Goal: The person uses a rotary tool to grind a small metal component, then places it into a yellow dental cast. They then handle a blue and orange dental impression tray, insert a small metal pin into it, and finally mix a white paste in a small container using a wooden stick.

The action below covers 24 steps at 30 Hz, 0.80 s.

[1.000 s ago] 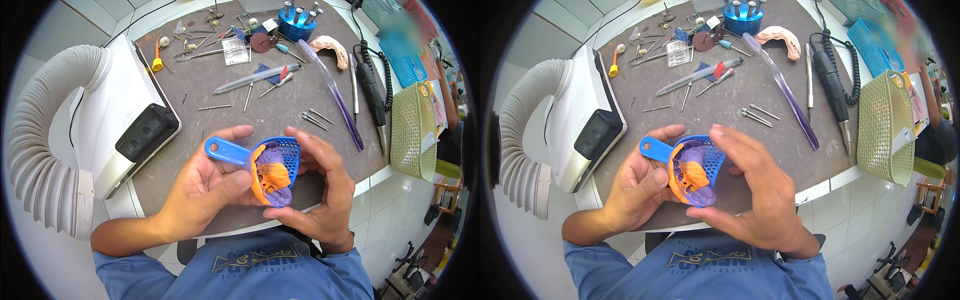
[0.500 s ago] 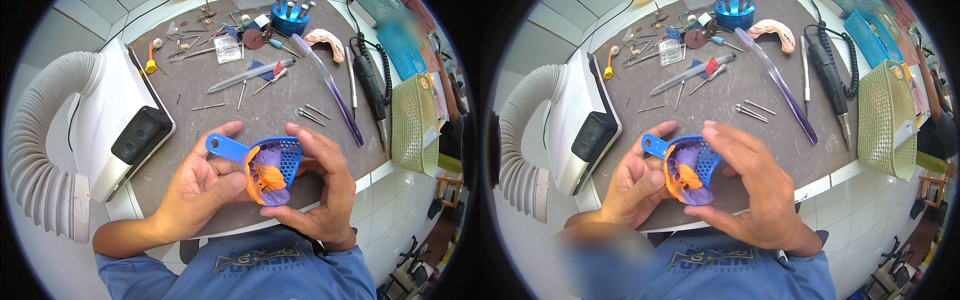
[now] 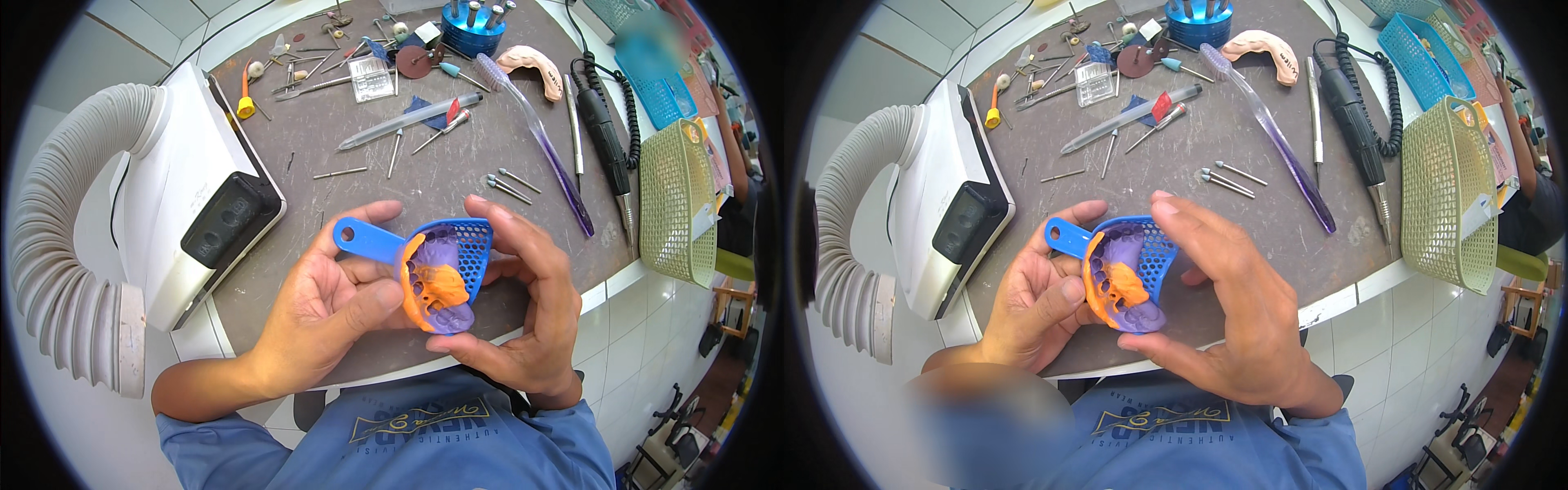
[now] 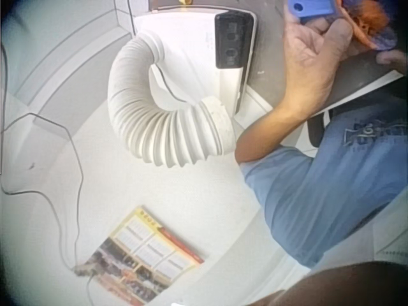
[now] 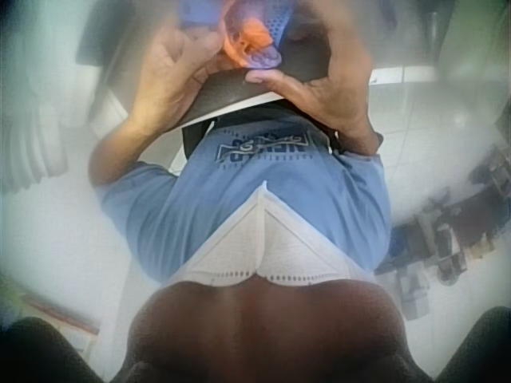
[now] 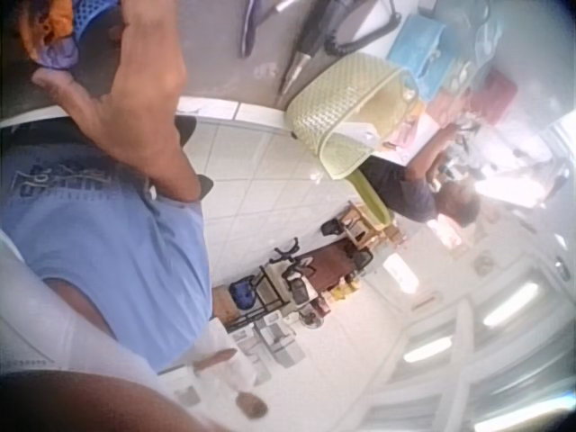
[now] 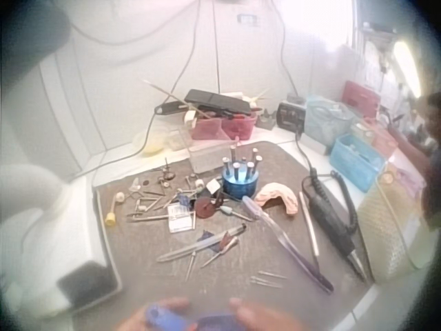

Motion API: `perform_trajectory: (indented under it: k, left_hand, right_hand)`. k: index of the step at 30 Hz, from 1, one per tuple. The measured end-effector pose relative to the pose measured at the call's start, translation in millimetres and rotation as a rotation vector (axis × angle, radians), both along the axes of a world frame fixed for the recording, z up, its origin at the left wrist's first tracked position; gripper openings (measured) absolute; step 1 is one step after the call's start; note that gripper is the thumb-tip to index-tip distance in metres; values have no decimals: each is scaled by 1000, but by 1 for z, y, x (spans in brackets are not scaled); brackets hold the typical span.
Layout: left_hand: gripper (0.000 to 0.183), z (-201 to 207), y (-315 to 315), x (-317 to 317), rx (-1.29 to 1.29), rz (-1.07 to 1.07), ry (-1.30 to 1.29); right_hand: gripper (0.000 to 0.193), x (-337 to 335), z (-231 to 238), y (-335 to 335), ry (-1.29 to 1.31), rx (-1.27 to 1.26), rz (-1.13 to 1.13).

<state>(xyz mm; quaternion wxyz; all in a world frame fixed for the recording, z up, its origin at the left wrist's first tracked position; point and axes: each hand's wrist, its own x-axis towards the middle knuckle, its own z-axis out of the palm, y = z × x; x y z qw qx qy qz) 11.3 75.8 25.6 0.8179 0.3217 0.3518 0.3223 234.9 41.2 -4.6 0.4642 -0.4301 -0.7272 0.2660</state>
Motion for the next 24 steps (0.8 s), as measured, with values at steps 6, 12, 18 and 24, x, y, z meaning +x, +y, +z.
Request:
perform_trajectory:
  k: [6,12,18,24]
  left_hand:
    - [67,2,-1,1,-2,13,3]
    - [66,2,-1,2,-11,10,-1]
    - [64,-3,-2,-1,46,-14,28]
    - [51,-2,-5,-5,11,8,-38]
  right_hand:
    - [105,0,0,0,-4,-14,-7]
    - [104,1,1,-1,-2,-37,-13]
    - [102,1,1,0,7,-42,-5]
    - [100,-2,2,0,22,-43,11]
